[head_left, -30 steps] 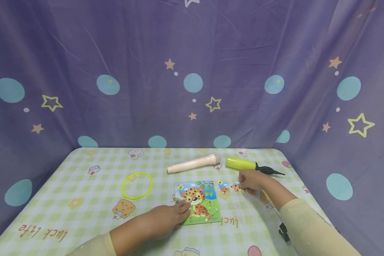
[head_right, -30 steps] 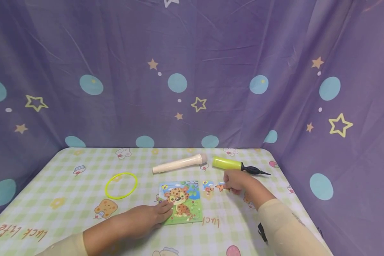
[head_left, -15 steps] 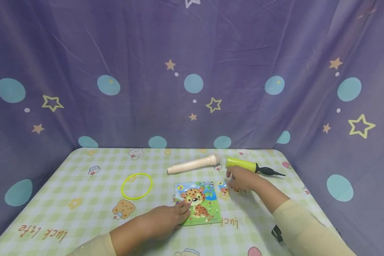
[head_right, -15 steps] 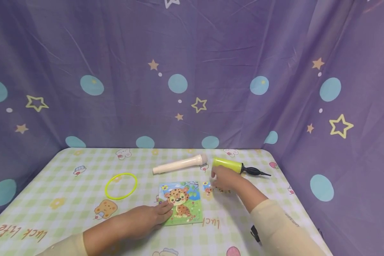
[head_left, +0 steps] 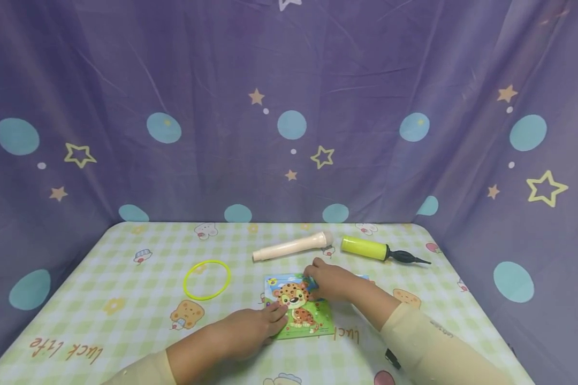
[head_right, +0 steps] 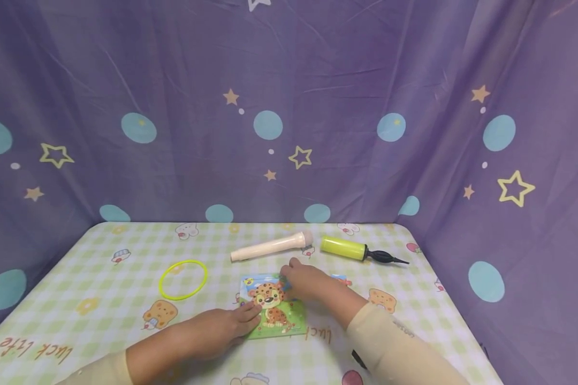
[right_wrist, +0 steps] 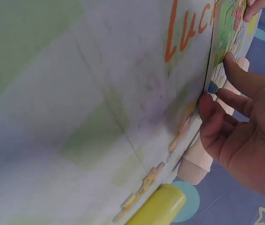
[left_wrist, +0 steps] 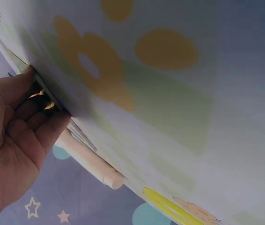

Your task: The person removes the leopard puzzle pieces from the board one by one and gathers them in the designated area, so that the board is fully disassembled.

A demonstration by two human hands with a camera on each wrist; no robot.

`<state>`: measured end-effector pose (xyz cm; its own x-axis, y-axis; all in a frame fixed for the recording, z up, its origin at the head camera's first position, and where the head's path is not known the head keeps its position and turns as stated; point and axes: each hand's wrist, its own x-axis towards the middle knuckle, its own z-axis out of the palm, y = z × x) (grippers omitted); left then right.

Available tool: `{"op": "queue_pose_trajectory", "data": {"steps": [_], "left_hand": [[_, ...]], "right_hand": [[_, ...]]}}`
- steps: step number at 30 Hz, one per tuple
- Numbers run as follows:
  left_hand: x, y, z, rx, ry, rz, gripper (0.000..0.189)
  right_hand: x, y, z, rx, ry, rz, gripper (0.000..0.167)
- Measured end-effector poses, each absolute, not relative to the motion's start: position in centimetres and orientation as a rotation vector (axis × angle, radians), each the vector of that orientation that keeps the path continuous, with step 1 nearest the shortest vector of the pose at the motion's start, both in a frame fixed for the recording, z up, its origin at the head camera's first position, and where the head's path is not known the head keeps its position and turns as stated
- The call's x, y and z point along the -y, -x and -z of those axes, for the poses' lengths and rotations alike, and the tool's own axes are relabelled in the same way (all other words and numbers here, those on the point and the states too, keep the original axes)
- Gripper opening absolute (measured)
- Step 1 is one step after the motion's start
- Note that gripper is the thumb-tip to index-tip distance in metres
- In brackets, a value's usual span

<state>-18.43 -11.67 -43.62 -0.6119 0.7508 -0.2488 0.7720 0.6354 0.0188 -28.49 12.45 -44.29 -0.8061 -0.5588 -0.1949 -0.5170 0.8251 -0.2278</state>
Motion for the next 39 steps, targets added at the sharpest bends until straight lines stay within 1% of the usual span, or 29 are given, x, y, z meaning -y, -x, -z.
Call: {"op": "queue_pose_trajectory", "data": {"steps": [3,8,15,21,29,39], "left_hand": [[11.6,18.4,43.6,-2.636,-1.248,0.147,0.053],[11.5,18.8,43.5,-2.654,-1.231,0.124,0.052],[11.5,19.7,43.0,-2.583,-1.097,0.031,0.055],[11.0,19.7,42.5,-2.573,-1.088,0.047,0.055],[10.7,19.6,42.2,-2.581,-1.08,0.061,0.054],[10.7,19.9,42.5,-2.585,-1.096,0.091,0.055]], "right_hand": [[-12.4,28.6,44.4,-2.753,0.832,0.254,0.043],[-12.1,28.7,44.1,-2.731,0.825,0.265,0.037],[-11.7,29.6,44.1,-2.657,0.706,0.338,0.041],[-11.7,29.9,43.9,-2.62,0.656,0.363,0.042],[-11.8,30.0,43.8,-2.621,0.67,0.37,0.042],[-12.1,29.8,44.0,-2.632,0.692,0.443,0.047]]}}
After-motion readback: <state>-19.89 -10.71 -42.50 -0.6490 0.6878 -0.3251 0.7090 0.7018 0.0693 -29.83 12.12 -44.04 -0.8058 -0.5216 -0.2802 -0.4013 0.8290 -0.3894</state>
